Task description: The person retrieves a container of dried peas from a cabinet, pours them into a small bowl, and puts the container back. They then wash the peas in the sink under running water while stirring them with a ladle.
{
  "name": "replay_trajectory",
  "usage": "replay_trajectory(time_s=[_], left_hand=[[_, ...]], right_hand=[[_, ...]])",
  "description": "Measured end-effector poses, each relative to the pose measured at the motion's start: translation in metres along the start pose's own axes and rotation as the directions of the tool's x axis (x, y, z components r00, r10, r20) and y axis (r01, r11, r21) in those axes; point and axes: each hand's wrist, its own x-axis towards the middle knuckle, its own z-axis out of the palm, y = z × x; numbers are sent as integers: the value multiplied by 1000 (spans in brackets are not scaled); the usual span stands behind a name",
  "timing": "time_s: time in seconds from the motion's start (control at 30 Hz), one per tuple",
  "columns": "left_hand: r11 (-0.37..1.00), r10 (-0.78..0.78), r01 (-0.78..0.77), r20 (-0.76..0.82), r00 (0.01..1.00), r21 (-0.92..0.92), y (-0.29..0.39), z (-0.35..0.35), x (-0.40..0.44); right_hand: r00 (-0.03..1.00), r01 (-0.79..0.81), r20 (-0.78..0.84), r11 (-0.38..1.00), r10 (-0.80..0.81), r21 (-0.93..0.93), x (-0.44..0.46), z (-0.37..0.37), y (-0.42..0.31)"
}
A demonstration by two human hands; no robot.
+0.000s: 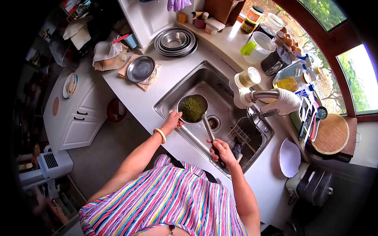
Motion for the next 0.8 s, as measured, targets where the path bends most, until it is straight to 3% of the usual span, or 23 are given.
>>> replay_trajectory(time_s=[0.23,0.33,0.43,0.53,0.63,0.8], left_hand=[[999,-34,35,-11,999,25,2,2,2],[999,-34,34,-19,999,18,3,2,2],[1000,-14,14,-16,1000,25,5,2,1],[1000,-5,6,-19,1000,21,4,2,0],[1000,-5,5,-26,1000,23,4,3,-1],[999,23,-21,-37,999,45,4,2,4]], right_hand=[[968,201,-71,911,-241,-361,-10,7,-16],[931,112,-182,722,-316,-683,-13,13,-24],[831,183,-45,349,-555,-919,-5,3,-18],[759,208,71,137,-648,-969,3,2,-25],[814,92,44,54,-579,-994,14,3,-34],[873,-52,-85,81,-480,-995,23,12,-34]])
